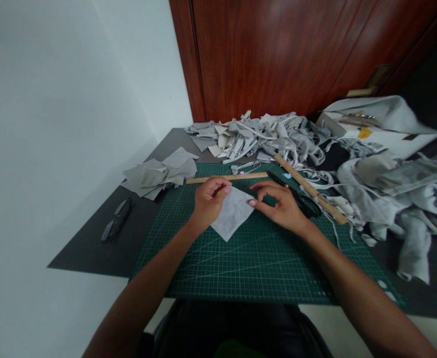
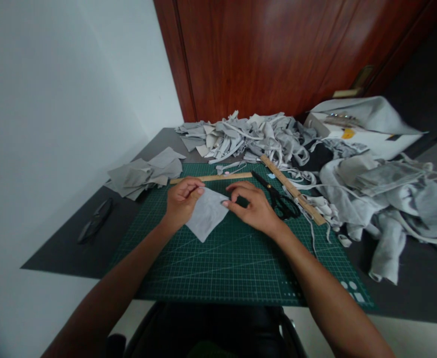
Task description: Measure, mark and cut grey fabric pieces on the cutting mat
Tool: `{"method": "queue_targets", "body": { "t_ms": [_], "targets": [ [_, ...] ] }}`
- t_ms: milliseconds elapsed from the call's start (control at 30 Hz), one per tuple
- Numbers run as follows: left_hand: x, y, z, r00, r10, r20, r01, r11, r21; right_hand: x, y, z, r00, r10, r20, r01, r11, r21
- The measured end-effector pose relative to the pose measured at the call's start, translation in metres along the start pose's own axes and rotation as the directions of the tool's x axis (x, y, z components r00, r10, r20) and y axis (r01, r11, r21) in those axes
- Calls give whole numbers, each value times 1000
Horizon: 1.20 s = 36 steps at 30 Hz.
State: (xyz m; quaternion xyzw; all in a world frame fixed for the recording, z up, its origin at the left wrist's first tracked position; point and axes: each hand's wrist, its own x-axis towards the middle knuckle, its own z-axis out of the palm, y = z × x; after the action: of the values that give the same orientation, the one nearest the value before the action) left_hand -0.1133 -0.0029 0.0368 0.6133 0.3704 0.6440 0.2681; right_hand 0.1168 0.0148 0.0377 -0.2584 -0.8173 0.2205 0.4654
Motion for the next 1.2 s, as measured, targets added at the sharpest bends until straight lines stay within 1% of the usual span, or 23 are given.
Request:
{"method": "queue_targets", "body": {
  "t_ms": [200,300,367,433,500,600,667,733,800,867,967,1067,1133,1200],
  "targets": [
    [0,1,0,1000,-26,-6,26,999,28,-1,-2,6,996,13,86,-20,996,82],
    [-1,1,1,999,-26,-23,27,999,20,-1,-1,11,998,48,45,-52,993,102],
    [0,0,1,999,-30,-33,31,999,26,-2,2,13,994,110,8,-110,985,131],
    [0,-1,1,999,-25,-47,27,998,53,-2,6,14,979,206,6,-204,963,176],
    [0,-3,0,998,2,-67,4,995,101,-2,9,16,961,276,11,-271,936,227],
    [-1,-5,-2,995,63,-72,-50,984,173,-2,9,20,949,314,-6,-295,898,327],
    [-2,-7,-2,995,87,-50,-76,978,193,-2,8,25,937,349,-19,-311,859,407],
    [-4,-7,-3,995,101,-22,-94,976,197,-2,8,29,926,378,-25,-329,835,441],
    [-5,-7,-3,993,118,2,-116,973,200,-3,9,31,921,389,-30,-341,841,420],
    [-5,-6,-2,990,141,22,-142,969,201,-3,10,30,926,377,-26,-339,859,384],
    [-5,-3,-2,985,167,32,-170,964,203,-2,8,24,952,307,-12,-291,913,287],
    [-5,-2,-2,987,158,27,-160,961,226,-2,5,18,971,233,58,-239,961,137],
    [-4,-1,-1,989,150,4,-146,959,243,-2,4,17,961,263,84,-270,960,77],
    [-4,-2,-1,989,140,-39,-125,959,254,-3,5,19,938,343,44,-346,934,86]
  ]
}}
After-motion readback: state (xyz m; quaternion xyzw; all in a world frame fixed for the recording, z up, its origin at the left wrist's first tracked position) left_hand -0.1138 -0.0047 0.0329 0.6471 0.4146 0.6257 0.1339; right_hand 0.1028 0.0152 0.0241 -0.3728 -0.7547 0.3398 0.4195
